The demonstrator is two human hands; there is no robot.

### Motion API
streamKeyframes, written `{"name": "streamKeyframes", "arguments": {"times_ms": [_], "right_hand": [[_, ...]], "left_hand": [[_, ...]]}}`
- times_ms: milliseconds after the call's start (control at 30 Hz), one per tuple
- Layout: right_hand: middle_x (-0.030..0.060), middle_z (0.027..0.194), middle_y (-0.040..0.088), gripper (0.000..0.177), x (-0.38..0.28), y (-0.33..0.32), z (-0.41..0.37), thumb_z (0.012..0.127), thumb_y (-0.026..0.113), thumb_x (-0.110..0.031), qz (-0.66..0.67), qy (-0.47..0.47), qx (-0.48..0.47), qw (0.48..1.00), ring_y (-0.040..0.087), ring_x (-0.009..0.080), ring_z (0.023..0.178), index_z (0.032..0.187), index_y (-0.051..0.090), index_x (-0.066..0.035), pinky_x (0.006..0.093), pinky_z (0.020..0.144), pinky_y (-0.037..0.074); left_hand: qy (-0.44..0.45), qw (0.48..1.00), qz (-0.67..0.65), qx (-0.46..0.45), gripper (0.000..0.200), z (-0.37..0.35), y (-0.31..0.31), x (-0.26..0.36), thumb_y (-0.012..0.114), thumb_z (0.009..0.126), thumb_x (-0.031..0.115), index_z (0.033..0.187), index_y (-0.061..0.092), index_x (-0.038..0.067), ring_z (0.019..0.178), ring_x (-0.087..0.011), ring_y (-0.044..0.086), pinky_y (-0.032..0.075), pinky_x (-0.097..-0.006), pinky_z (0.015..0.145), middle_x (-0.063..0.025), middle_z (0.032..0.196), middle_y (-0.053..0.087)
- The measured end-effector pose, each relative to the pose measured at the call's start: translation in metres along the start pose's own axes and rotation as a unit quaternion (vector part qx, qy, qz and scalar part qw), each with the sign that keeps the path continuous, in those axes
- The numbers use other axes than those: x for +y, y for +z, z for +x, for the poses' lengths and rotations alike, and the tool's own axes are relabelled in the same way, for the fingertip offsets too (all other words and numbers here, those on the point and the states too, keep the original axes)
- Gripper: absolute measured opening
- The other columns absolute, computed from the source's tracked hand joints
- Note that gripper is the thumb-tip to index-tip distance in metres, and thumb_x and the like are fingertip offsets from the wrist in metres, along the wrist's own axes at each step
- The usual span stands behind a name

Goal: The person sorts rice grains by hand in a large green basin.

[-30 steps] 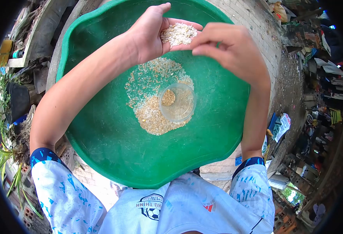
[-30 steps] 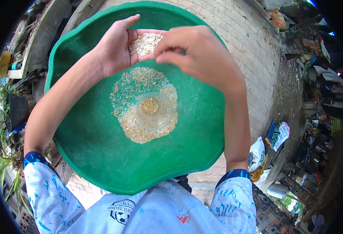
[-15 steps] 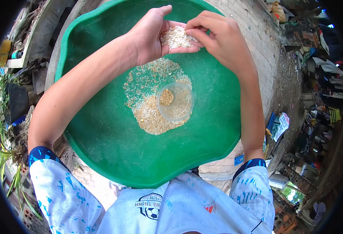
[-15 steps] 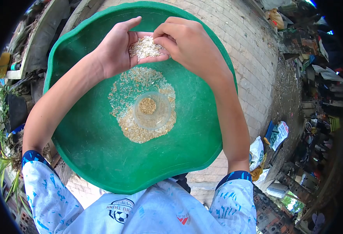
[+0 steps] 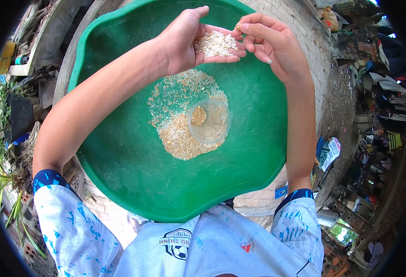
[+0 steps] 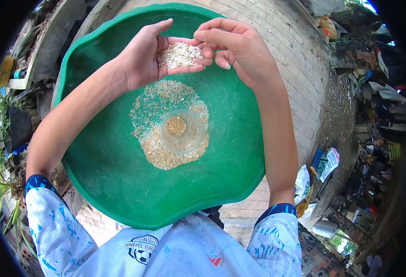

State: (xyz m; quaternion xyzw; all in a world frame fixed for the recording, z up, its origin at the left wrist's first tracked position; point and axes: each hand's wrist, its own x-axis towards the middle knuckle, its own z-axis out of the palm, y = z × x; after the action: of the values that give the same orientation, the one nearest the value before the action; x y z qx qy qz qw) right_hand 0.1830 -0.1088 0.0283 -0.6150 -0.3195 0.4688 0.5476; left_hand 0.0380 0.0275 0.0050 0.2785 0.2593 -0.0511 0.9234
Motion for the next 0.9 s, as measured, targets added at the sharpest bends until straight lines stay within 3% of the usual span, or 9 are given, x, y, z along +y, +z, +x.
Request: {"name": "streamKeyframes", "arguments": {"times_ms": [367, 433, 467, 533, 600, 700, 733, 800, 900], "right_hand": [[0.0042, 0.079, 0.063, 0.019, -0.003, -0.007, -0.001, 0.091, 0.068, -0.013, 0.069, 0.051, -0.045, 0.995, 0.054, 0.0021, 0.06, 0.102, 0.067, 0.002, 0.0148, 0.042, 0.036], [0.0012, 0.074, 0.064, 0.012, -0.013, -0.003, -0.009, 0.089, 0.07, -0.009, -0.059, 0.077, -0.167, 0.981, 0.055, 0.0019, 0.058, 0.096, 0.068, 0.0, 0.0156, 0.041, 0.037], [0.0012, 0.074, 0.064, 0.012, -0.015, 0.001, -0.012, 0.089, 0.07, -0.009, -0.059, 0.077, -0.167, 0.981, 0.055, 0.0019, 0.058, 0.096, 0.068, 0.0, 0.0156, 0.041, 0.037], [-0.0015, 0.07, 0.065, 0.007, -0.018, 0.013, -0.016, 0.086, 0.071, -0.007, -0.245, 0.146, -0.302, 0.91, 0.057, 0.0023, 0.058, 0.092, 0.07, -0.003, 0.0166, 0.042, 0.038], [-0.0031, 0.066, 0.063, 0.008, -0.016, 0.022, -0.018, 0.083, 0.075, -0.005, -0.295, 0.154, -0.305, 0.892, 0.055, 0.0017, 0.059, 0.09, 0.072, -0.003, 0.0178, 0.045, 0.039], [0.0056, 0.069, 0.065, 0.008, -0.001, 0.024, -0.013, 0.079, 0.072, -0.006, -0.372, -0.093, -0.129, 0.915, 0.059, 0.0093, 0.06, 0.086, 0.072, -0.001, 0.025, 0.057, 0.047], [0.0056, 0.069, 0.065, 0.008, 0.003, 0.023, -0.01, 0.079, 0.072, -0.006, -0.371, -0.093, -0.13, 0.915, 0.059, 0.0093, 0.06, 0.086, 0.072, -0.001, 0.025, 0.057, 0.047], [0.0083, 0.071, 0.066, 0.01, 0.01, 0.021, -0.004, 0.08, 0.071, -0.005, -0.394, -0.195, -0.001, 0.898, 0.06, 0.0118, 0.061, 0.088, 0.072, 0.0, 0.0262, 0.059, 0.048], [0.0109, 0.078, 0.067, 0.014, 0.012, 0.032, -0.006, 0.081, 0.073, -0.008, -0.419, -0.203, 0.03, 0.884, 0.063, 0.016, 0.064, 0.091, 0.071, 0.002, 0.0293, 0.062, 0.051]], "left_hand": [[-0.004, 1.0, -0.001, 0.003, 0.066, 0.003, -0.003, 0.0, 0.02, 0.107, 0.041, 0.133, 0.045, -0.015, 0.116, -0.0365, 0.063, 0.053, -0.043, 0.103, -0.0297, 0.129, 0.058], [0.002, 0.999, 0.044, 0.017, 0.065, 0.009, -0.009, 0.0, 0.02, 0.107, 0.041, 0.132, 0.048, -0.013, 0.114, -0.0327, 0.064, 0.054, -0.0413, 0.101, -0.0287, 0.129, 0.058], [0.002, 0.999, 0.044, 0.017, 0.065, 0.009, -0.011, 0.001, 0.02, 0.107, 0.041, 0.132, 0.048, -0.013, 0.114, -0.0327, 0.064, 0.054, -0.0413, 0.101, -0.0287, 0.129, 0.058], [-0.012, 0.998, 0.024, -0.049, 0.065, 0.01, -0.013, 0.002, 0.021, 0.107, 0.042, 0.129, 0.051, -0.012, 0.11, -0.029, 0.066, 0.056, -0.0393, 0.098, -0.0256, 0.124, 0.061], [-0.009, 0.999, 0.018, -0.038, 0.064, 0.01, -0.012, 0.0, 0.023, 0.107, 0.042, 0.128, 0.052, -0.011, 0.107, -0.0283, 0.067, 0.056, -0.0388, 0.098, -0.0241, 0.121, 0.063], [-0.002, 1.0, 0.019, 0.01, 0.063, 0.008, -0.008, -0.002, 0.026, 0.106, 0.043, 0.125, 0.054, -0.011, 0.103, -0.0267, 0.068, 0.057, -0.0382, 0.096, -0.021, 0.115, 0.065], [0.001, 0.999, 0.026, 0.047, 0.063, 0.007, -0.006, -0.002, 0.027, 0.106, 0.043, 0.123, 0.055, -0.011, 0.101, -0.0257, 0.069, 0.058, -0.0381, 0.095, -0.0194, 0.112, 0.066], [-0.001, 0.999, 0.019, 0.035, 0.062, 0.005, -0.005, -0.001, 0.029, 0.106, 0.043, 0.122, 0.055, -0.011, 0.099, -0.025, 0.069, 0.059, -0.0381, 0.093, -0.0188, 0.111, 0.066], [-0.002, 1.0, 0.013, 0.026, 0.061, 0.006, -0.006, -0.001, 0.031, 0.105, 0.043, 0.119, 0.055, -0.011, 0.096, -0.0236, 0.069, 0.061, -0.0381, 0.089, -0.0174, 0.11, 0.067]]}}
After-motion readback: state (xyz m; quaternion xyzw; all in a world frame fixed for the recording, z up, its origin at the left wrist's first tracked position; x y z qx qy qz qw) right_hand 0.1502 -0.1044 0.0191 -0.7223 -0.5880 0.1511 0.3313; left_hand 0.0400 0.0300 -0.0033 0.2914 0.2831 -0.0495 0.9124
